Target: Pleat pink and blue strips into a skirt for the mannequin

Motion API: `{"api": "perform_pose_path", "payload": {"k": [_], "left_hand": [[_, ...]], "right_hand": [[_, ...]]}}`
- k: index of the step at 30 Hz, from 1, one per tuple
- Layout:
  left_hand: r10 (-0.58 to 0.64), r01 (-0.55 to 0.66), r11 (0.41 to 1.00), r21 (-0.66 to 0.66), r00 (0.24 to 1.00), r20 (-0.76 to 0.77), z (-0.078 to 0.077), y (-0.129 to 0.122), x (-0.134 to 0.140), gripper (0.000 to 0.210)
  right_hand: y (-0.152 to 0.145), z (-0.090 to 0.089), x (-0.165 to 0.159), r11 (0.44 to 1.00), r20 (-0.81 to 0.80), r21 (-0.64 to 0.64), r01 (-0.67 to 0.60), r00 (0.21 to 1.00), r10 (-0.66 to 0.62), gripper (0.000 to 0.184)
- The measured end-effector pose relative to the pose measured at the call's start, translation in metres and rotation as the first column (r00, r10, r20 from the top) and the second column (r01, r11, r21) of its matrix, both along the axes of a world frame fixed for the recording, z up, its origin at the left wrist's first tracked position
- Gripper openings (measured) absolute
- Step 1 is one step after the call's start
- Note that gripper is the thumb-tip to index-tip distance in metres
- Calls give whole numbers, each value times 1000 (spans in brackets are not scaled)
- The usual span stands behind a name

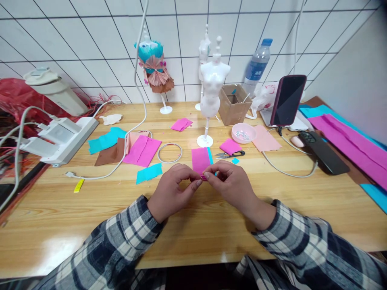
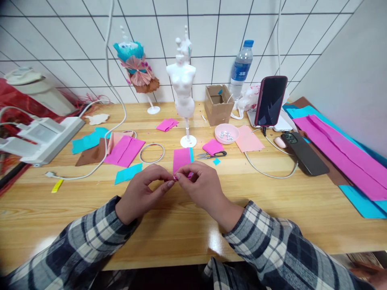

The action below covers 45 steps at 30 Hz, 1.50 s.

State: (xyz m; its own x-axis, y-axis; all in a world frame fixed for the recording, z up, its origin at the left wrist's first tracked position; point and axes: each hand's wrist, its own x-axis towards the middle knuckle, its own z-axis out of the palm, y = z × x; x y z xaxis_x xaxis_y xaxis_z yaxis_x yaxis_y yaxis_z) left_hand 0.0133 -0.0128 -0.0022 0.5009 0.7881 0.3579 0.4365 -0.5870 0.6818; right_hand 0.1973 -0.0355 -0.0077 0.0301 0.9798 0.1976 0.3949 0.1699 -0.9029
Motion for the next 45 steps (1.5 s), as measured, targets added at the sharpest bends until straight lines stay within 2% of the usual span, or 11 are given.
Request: {"api": "perform_pose_path", "payload": {"k": [3, 7, 10, 16, 24, 28, 31, 34, 40, 42, 45], "left_hand": [[5, -5, 999, -42, 1000, 14, 0, -1, 0, 8], [28, -26, 998, -60, 999, 31, 2, -1, 0, 11], [28, -27, 999, -33, 999, 18, 4, 0, 0, 11], [29, -30, 999, 43, 999, 26, 4, -2, 2, 12], [6, -10, 997, 82, 999, 48, 5, -5, 5, 12], [21, -24, 997, 73, 999, 48, 6, -4, 5, 11], [16, -20, 998, 67, 998, 56, 6, -3, 4, 10], [16, -20, 996, 88, 999, 47, 6, -3, 3, 10], [-30, 29, 996, 85, 1000, 8, 5, -4, 3, 10], [-39, 38, 996, 84, 999, 6, 4, -4, 3, 11], [-62, 60, 993, 100, 998, 15, 4, -4, 2, 12]], "right_hand": [[0, -1, 3, 998, 31, 63, -14, 999, 12, 10], [-3, 0, 7, 974, 151, 184, -131, 983, 104, 11], [-4, -1, 6, 966, 200, 193, -174, 971, 135, 10], [-4, 0, 3, 980, 154, 105, -167, 977, 150, 9], [-5, 3, -2, 992, 94, 67, -104, 991, 97, 9], [-2, 3, -1, 987, -102, -137, -82, 992, 69, 13], [0, 2, 2, 932, -264, -300, -202, 957, 122, 23], [0, 2, 5, 935, -279, -254, -247, 944, 174, 27], [-1, 3, 2, 985, -66, -106, -137, 989, 130, 12], [-1, 4, 0, 984, -68, -125, -129, 990, 121, 11], [0, 5, -1, 952, -179, -257, -166, 976, 122, 12]]}}
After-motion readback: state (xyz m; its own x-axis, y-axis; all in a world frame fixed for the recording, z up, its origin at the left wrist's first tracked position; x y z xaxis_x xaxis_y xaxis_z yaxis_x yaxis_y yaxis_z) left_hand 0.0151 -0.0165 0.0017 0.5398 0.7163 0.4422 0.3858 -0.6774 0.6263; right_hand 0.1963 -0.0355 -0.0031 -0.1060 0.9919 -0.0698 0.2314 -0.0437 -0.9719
